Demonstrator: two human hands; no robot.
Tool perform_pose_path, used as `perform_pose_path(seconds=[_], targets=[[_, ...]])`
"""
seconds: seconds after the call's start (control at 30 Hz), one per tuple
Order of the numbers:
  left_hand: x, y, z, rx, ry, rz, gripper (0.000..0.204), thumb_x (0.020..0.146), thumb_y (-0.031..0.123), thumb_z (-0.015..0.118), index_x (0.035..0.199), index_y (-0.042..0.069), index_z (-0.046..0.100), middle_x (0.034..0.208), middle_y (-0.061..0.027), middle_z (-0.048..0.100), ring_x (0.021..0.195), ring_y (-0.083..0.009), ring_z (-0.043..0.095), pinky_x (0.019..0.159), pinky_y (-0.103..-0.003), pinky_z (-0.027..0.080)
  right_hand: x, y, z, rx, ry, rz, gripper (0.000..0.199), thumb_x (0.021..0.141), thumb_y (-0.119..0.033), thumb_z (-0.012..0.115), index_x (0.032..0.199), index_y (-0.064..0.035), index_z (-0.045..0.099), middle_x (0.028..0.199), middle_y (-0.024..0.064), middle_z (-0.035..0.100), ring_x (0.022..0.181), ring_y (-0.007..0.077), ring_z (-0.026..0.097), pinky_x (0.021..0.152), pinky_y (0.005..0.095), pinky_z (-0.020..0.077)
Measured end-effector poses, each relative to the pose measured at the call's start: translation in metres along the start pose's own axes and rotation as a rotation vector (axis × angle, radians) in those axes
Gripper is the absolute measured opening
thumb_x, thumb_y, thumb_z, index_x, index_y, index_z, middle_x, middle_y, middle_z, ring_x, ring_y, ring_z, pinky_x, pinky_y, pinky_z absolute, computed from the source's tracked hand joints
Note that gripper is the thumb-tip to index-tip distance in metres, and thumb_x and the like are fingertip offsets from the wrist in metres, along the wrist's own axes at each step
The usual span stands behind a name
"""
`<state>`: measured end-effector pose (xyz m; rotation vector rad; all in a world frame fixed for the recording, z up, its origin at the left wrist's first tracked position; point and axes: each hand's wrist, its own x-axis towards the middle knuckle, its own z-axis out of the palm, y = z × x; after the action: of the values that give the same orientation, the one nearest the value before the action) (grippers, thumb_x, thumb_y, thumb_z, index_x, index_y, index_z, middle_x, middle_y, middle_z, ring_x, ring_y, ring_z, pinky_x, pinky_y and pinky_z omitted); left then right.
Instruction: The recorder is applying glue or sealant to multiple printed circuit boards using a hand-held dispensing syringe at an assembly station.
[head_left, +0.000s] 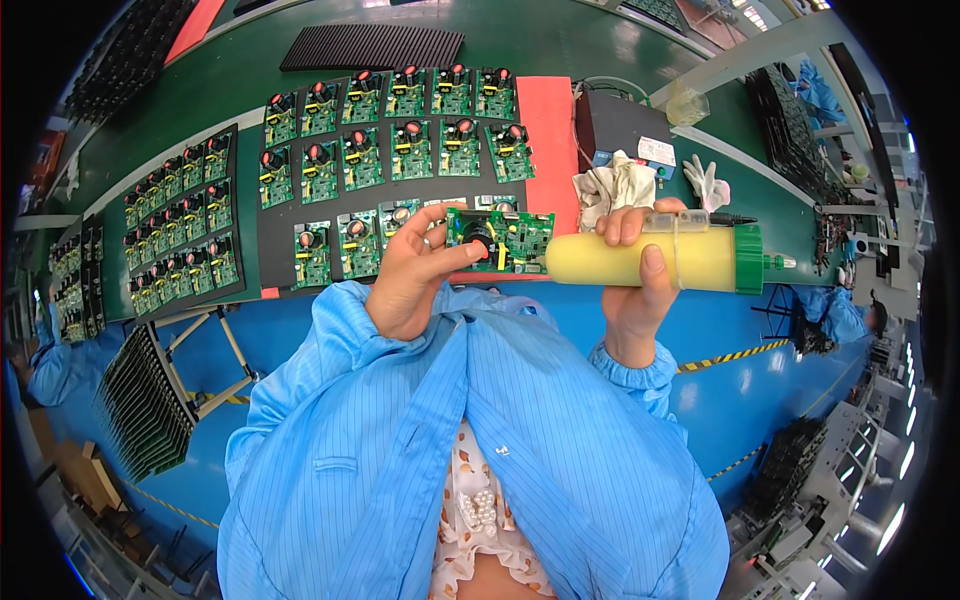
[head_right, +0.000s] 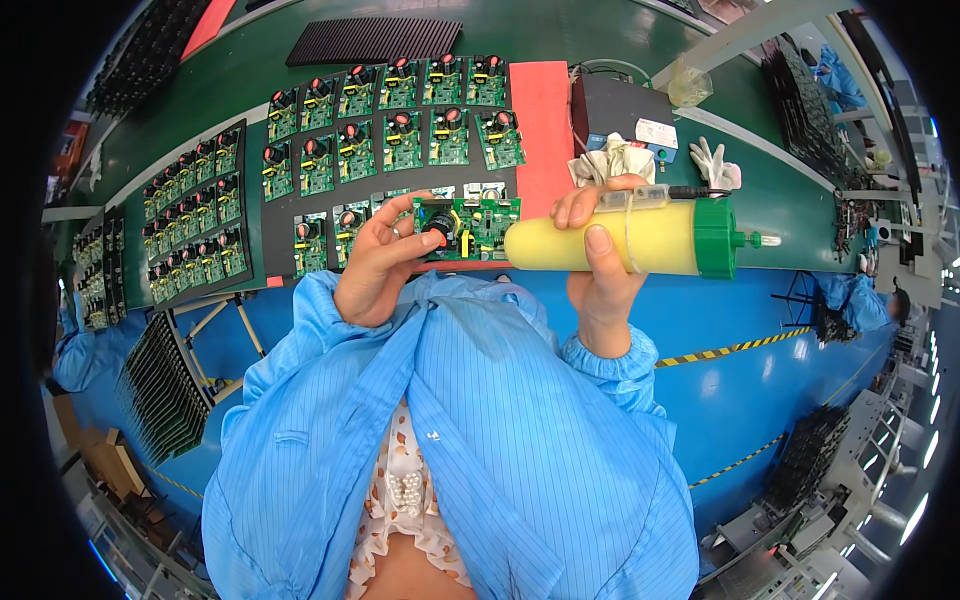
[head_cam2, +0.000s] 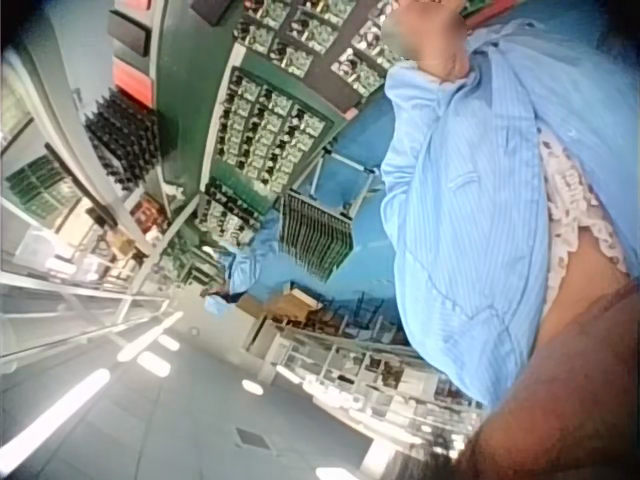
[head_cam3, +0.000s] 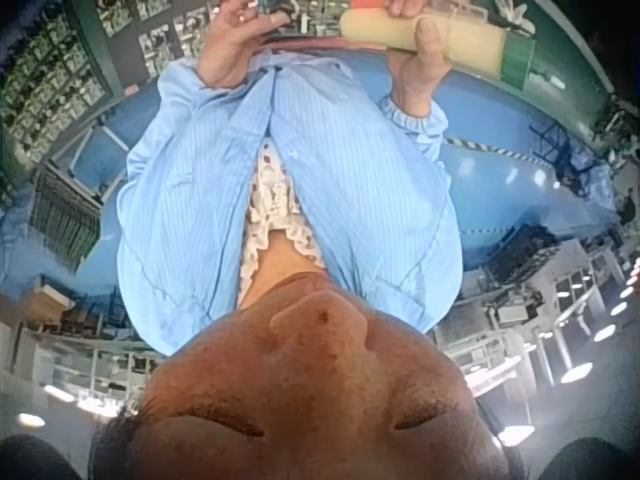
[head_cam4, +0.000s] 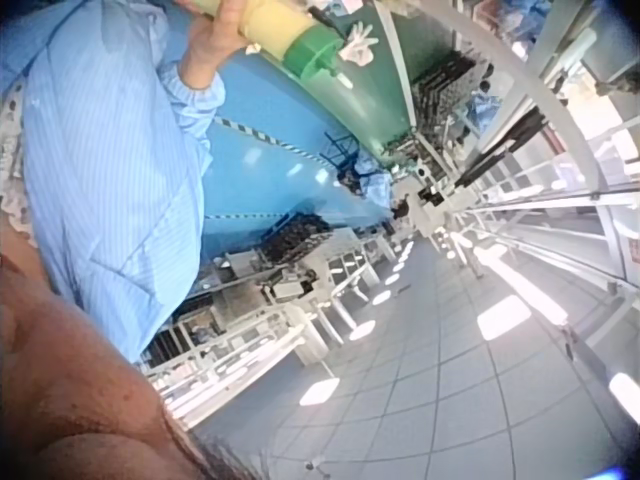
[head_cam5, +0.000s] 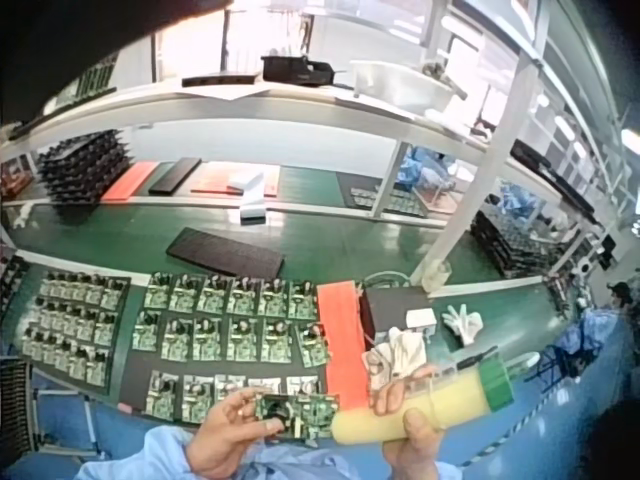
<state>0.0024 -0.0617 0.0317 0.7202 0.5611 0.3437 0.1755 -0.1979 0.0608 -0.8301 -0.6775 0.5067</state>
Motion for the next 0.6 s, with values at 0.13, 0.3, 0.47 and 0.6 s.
perform_pose_path(seconds=[0.13, 0.3, 0.47, 0.6], targets=[[-0.0003, -0.0002, -0.0015, 0.002, 0.01, -0.007, 0.049, 0.081, -0.004, 0.058, 0.127, 0.004, 0.042, 0.108, -0.0129, 0.06, 0.092, -0.0169, 0.06, 0.084, -0.03, 0.05, -0.0009, -0.0014, -0.0042, 0.035, 0.008, -0.017, 0.044, 0.079, -0.013, 0.062, 0.118, -0.0091, 0.041, 0.079, 0.0072, 0.055, 0.075, 0.0181, 0.051, 0.074, 0.0332, 0.0428], [0.0005, -0.0015, -0.003, 0.004, 0.033, -0.02, 0.048, 0.082, -0.002, 0.057, 0.127, 0.004, 0.043, 0.107, -0.0125, 0.06, 0.092, -0.017, 0.059, 0.085, -0.031, 0.049, -0.0022, -0.0025, -0.0085, 0.03, 0.027, -0.018, 0.045, 0.079, -0.014, 0.061, 0.119, -0.0089, 0.04, 0.08, 0.0074, 0.055, 0.075, 0.0181, 0.051, 0.073, 0.0331, 0.0425], [0.003, -0.0052, -0.0066, -0.006, 0.039, -0.026, 0.047, 0.082, -0.001, 0.057, 0.127, 0.004, 0.043, 0.106, -0.0122, 0.06, 0.092, -0.0175, 0.059, 0.085, -0.032, 0.05, -0.0022, -0.0041, -0.0111, 0.013, 0.053, -0.035, 0.046, 0.08, -0.014, 0.061, 0.12, -0.0088, 0.039, 0.08, 0.0074, 0.054, 0.075, 0.018, 0.051, 0.073, 0.033, 0.0423], [0.0058, -0.005, -0.0057, -0.075, 0.042, -0.036, 0.047, 0.081, -0.003, 0.059, 0.125, 0.003, 0.044, 0.105, -0.0126, 0.06, 0.093, -0.0196, 0.059, 0.084, -0.031, 0.048, -0.0066, -0.0067, -0.0099, 0.033, 0.103, -0.037, 0.047, 0.08, -0.013, 0.059, 0.121, -0.0082, 0.038, 0.08, 0.0072, 0.054, 0.075, 0.0183, 0.051, 0.074, 0.0329, 0.0422]])
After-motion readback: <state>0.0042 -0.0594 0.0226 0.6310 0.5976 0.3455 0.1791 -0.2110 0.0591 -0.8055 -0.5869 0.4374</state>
